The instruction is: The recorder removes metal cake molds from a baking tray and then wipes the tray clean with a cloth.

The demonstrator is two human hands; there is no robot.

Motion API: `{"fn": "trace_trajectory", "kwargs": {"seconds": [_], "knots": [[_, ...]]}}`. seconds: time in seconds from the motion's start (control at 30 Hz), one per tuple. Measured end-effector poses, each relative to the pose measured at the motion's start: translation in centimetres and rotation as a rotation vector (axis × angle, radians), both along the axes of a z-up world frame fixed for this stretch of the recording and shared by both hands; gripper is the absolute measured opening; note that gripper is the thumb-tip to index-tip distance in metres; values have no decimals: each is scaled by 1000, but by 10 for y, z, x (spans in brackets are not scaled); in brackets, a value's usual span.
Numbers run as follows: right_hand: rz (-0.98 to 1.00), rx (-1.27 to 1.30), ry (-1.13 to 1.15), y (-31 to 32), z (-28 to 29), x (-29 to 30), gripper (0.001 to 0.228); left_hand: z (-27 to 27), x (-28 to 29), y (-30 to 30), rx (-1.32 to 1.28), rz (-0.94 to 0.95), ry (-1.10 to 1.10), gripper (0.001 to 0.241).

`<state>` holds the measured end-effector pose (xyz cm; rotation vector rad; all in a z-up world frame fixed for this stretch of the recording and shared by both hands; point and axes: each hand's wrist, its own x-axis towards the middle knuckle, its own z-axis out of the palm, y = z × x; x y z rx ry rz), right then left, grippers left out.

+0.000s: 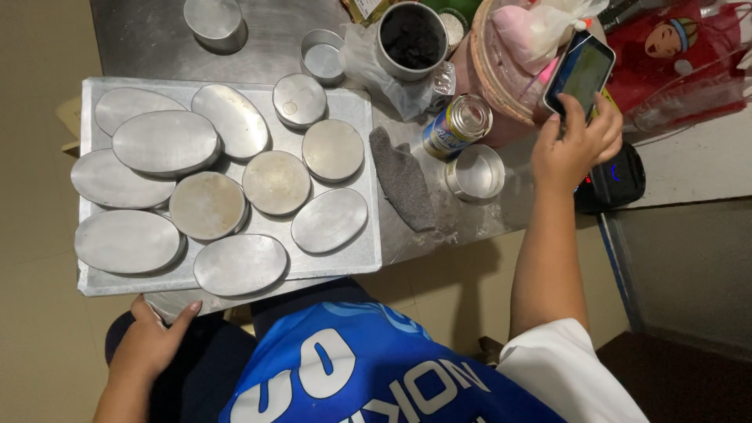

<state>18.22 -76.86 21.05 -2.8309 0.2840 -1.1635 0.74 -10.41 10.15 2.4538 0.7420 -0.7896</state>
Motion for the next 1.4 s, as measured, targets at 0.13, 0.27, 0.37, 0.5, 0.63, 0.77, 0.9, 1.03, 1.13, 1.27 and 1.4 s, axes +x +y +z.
{"fn": "trace_trajectory", "kwargs": {"seconds": [0.13,0.27,0.37,0.5,0.63,0.77,0.9,1.03,1.13,1.27,1.4], "knots": [[18,33,-61,-9,-8,2,39,-17,-7,7,-34,-6,-144,122],[23,66,-39,-4,-1,1,38,-2,-3,1,2,2,-46,123],[38,27,-21,-2,2,5,39,-3,-4,2,-6,-3,-71,123],[-3,15,20,-6,1,10,28,-4,-2,1,-16,18,-61,122],[8,64,-22,1,8,5,41,4,-1,-3,-13,27,-36,120],[5,53,-26,-5,2,5,38,-11,-5,4,-36,14,-100,118],[1,90,-105,-6,-9,1,43,-1,0,-2,-40,40,-66,118],[89,97,-284,22,-31,-9,35,12,-4,-7,-48,49,-113,116],[461,240,-238,89,-73,-34,42,0,-15,-7,-21,47,-224,112],[652,208,52,188,-123,-91,43,-53,-52,-15,-14,176,-271,107],[682,189,240,221,-138,-116,40,-206,-132,-9,-754,400,-423,54]]}}
